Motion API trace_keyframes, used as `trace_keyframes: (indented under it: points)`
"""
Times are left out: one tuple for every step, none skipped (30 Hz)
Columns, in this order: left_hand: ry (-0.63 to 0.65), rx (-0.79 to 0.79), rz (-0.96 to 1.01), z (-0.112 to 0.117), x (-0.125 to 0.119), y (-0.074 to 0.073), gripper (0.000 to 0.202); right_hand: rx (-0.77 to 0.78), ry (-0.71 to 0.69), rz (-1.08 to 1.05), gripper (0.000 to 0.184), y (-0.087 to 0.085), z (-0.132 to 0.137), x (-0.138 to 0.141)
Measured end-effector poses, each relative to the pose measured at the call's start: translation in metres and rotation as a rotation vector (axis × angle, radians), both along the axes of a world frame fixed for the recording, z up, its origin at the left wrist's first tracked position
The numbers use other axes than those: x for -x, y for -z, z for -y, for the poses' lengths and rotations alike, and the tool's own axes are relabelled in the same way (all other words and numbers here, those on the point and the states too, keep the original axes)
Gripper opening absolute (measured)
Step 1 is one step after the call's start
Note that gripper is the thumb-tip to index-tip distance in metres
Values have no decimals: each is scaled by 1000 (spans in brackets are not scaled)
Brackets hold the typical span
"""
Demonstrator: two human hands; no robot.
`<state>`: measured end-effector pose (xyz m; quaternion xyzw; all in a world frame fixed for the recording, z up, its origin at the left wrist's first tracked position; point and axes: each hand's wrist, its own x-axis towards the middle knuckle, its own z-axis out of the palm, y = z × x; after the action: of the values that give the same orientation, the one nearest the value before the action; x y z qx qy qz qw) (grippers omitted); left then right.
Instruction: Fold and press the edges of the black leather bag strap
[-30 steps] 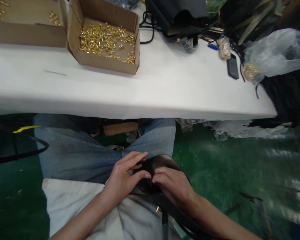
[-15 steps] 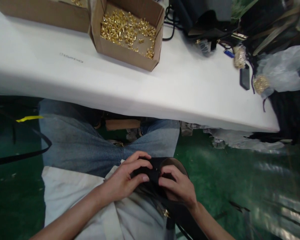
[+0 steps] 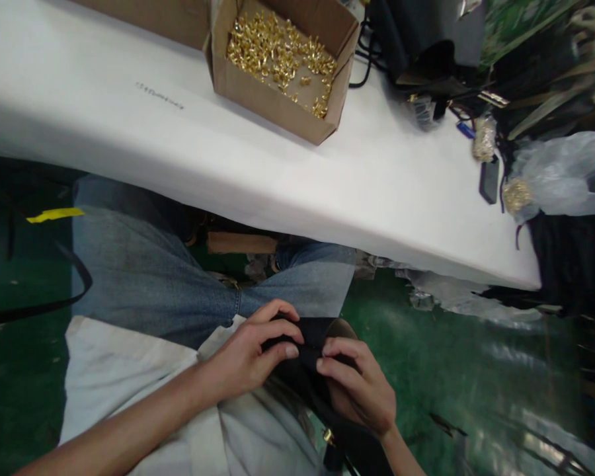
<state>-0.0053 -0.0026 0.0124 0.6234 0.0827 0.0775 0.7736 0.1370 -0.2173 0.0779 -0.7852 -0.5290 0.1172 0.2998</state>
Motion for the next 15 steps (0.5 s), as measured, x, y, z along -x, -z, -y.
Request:
trace_keyframes:
  points:
    - [-7,-2,-4,0,0,-1,13,-20,-16,22,36,-1,-3,0]
    - [-2,-3,-13,-1,-1,-2,13,-40,-24,47,38,-2,-6,-1]
    - [12,-3,-26,-2,-1,-6,12,-59,-22,67,38,-4,-9,-1]
    - [29,-8,-45,-2,-1,-10,20,-64,-2,67,37,-5,-12,-1]
    - [40,-18,-73,-2,-2,-15,33,-62,32,50,33,-6,-15,-2]
    - [36,-34,-109,-2,-3,-21,46,-47,73,20,28,-7,-17,-2]
    - [19,-51,-147,-1,-4,-27,53,-23,131,-22,22,-8,-18,-2]
    - [-5,-66,-181,0,-7,-33,55,10,193,-72,14,-8,-19,-3]
    - [-32,-68,-210,1,-10,-38,50,47,247,-116,6,-8,-19,-3]
    - [-50,-54,-228,2,-13,-42,40,79,266,-139,2,-7,-18,-4]
    - [-59,-29,-238,2,-16,-46,32,98,259,-142,4,-6,-17,-4]
    - [-57,-3,-249,2,-19,-48,35,102,237,-135,7,-5,-17,-4]
    - [-52,10,-269,1,-23,-50,43,97,198,-112,12,-4,-16,-4]
    - [-50,3,-300,1,-26,-51,48,91,149,-80,18,-2,-15,-3]
    - [-53,-23,-338,1,-28,-51,48,91,115,-53,22,-1,-15,-3]
